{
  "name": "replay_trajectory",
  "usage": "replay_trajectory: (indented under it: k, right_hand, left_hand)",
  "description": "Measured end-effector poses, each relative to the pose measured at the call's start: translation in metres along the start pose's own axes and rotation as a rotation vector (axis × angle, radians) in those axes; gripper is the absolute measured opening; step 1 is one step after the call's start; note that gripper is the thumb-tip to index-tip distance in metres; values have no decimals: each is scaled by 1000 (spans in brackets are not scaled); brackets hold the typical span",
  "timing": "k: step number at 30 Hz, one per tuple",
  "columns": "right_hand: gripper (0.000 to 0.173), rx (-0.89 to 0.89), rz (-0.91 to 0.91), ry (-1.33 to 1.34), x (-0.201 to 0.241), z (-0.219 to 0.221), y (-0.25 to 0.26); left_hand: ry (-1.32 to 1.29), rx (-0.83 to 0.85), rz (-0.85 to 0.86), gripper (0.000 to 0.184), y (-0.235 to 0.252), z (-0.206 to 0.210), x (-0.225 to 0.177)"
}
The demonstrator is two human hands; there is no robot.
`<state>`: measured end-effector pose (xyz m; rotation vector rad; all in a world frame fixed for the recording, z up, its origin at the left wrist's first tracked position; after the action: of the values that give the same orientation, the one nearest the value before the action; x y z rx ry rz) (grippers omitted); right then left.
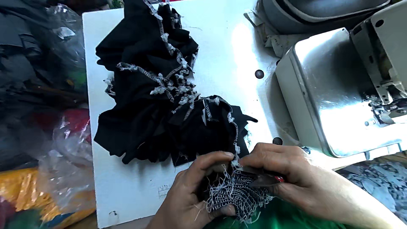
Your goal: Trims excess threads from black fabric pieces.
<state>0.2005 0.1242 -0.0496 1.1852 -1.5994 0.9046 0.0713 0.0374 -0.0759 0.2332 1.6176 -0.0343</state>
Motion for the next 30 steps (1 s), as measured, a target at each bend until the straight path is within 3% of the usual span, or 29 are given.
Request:
replay_trajectory:
  k: [5,9,13,19,22,23,27,30]
  right_hand:
    - [34,41,-13,-41,3,3,1]
    - [35,71,-29,-47,7,7,2]
    - [32,45,2,-1,2,2,2]
    - [24,-224,152,-167,-21,-35,-21]
    - [23,-406,301,-65,-30,-51,-40]
    - [21,-398,284,18,-28,-48,-43]
    - [58,-31,124,280,-4,-8,-36]
    - [53,43,168,276,-9,12,-31]
  left_hand:
    - [1,77,-77,52,-5,3,10]
    - [56,138,0,46,-5,3,7]
    - [27,98,19,40,-6,1,7]
    - [-3,-97,-35,39,-15,-16,14]
    - [-2,-104,-30,40,-17,-20,13]
    - [-2,-100,-30,39,-18,-21,11]
    - [-12,-77,-50,38,-19,-19,6]
    - [11,-82,-42,40,-18,-18,5]
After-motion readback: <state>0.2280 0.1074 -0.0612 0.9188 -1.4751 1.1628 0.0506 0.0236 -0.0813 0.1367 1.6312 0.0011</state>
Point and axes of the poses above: each hand's wrist, its own y-axis towards the middle knuckle, its own z-axis out of the palm, x = y × z, the point moved 8 cm from there along y, towards the middle knuckle, and after that the axes turned 9 degrees about x, right-handed, at the moved point
